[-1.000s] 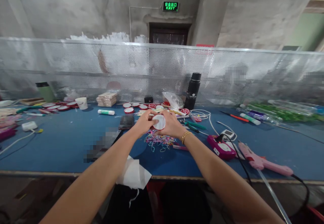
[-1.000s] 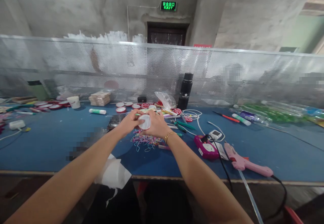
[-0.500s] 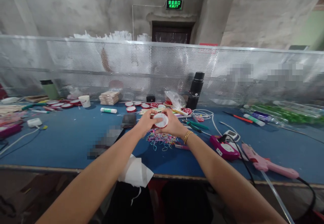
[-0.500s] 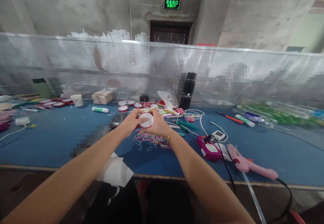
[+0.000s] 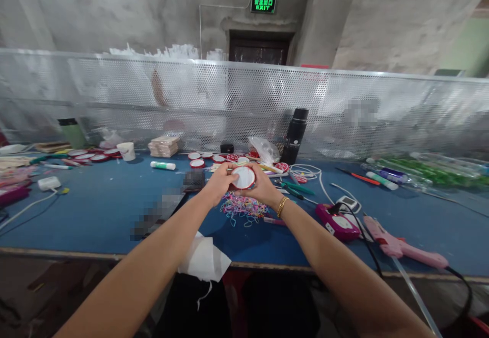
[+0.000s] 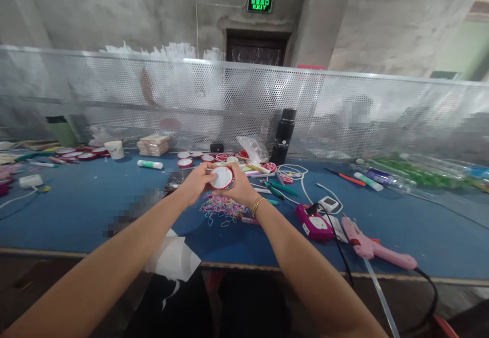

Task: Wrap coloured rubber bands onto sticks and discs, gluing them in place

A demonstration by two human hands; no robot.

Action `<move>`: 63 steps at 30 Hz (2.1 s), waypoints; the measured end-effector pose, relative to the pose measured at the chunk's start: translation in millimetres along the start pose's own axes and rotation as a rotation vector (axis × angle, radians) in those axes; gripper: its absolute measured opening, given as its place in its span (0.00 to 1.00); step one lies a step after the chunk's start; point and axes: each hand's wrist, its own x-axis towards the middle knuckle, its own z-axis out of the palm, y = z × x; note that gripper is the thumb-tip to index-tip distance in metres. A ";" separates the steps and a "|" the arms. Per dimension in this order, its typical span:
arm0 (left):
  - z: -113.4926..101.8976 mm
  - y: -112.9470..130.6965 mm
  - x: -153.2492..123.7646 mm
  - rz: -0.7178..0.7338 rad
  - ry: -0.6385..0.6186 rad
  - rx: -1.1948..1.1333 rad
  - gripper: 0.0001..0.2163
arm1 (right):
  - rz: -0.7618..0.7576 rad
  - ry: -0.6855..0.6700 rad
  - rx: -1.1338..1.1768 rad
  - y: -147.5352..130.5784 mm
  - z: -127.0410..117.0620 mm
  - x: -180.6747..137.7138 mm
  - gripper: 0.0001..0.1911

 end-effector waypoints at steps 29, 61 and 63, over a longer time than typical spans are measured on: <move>-1.9 -3.7 2.1 0.205 -0.103 0.196 0.12 | -0.129 0.035 -0.025 1.8 3.0 -1.2 0.39; -9.5 -3.2 10.3 0.240 0.138 0.174 0.11 | 0.652 0.218 0.743 3.4 0.2 3.2 0.24; -11.9 -7.7 14.3 0.264 0.157 0.249 0.10 | 0.609 0.189 0.694 -0.6 -0.6 3.9 0.23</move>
